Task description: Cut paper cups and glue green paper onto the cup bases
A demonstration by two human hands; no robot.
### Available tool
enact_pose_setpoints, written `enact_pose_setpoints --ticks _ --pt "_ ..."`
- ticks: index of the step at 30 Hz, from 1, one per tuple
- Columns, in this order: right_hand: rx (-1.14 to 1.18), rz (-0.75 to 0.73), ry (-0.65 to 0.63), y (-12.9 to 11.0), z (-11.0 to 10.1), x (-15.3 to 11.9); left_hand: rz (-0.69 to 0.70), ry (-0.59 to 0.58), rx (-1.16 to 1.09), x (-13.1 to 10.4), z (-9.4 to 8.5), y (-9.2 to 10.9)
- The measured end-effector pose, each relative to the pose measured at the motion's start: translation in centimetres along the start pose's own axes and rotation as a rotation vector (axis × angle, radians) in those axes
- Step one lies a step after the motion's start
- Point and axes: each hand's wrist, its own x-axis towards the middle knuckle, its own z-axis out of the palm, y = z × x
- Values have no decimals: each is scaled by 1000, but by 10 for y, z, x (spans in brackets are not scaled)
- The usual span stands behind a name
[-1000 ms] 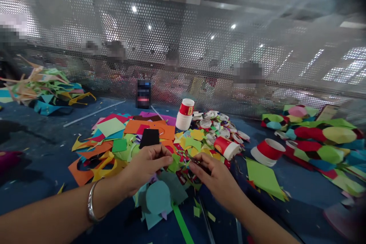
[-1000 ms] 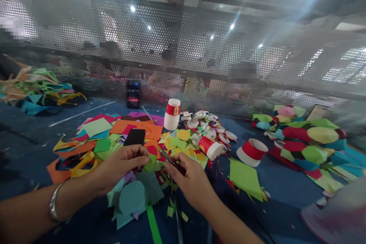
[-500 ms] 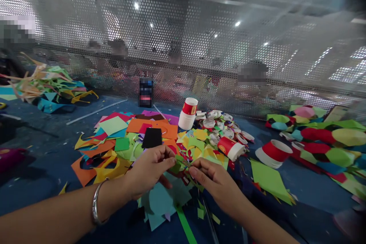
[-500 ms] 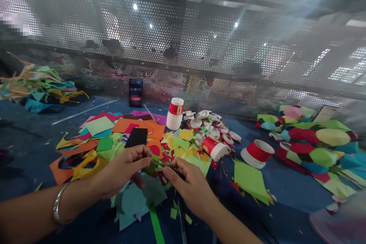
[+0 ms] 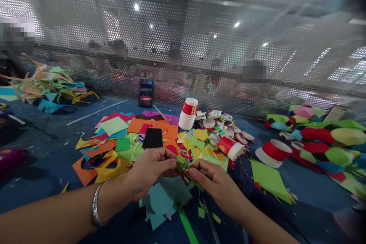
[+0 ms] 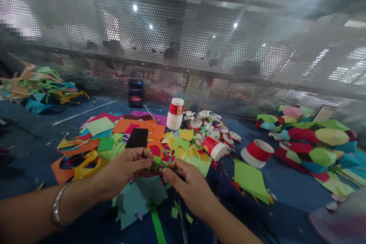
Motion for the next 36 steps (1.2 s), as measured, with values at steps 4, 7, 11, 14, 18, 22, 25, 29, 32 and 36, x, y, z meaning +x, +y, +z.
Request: enact_pose_setpoints --ticks 4,7,11,14,18,22,25,29,32,36 --pt "-2 14 2 -1 1 -1 -34 7 -27 -2 2 1" --pt "-6 32 -3 0 1 -1 -50 14 -40 -1 2 1" --pt "-40 37 -8 -1 1 0 -73 -5 -48 -1 2 -1" --pt "-48 30 2 -2 2 0 -78 -12 -55 -1 2 -2" --pt "-7 55 -9 -3 5 -2 -43 4 -60 -4 4 0" --pt "130 156 -37 -1 9 -4 -15 16 -46 -9 7 4" --pt "217 210 -43 -3 11 -8 -20 17 -32 -14 9 6" --pt "290 233 -55 -4 11 -16 -19 -17 -9 -17 11 2" --pt "312 236 -49 -3 11 -21 -1 -58 16 -17 11 0" --pt "298 240 -37 -2 11 -22 9 -89 24 -16 11 0"
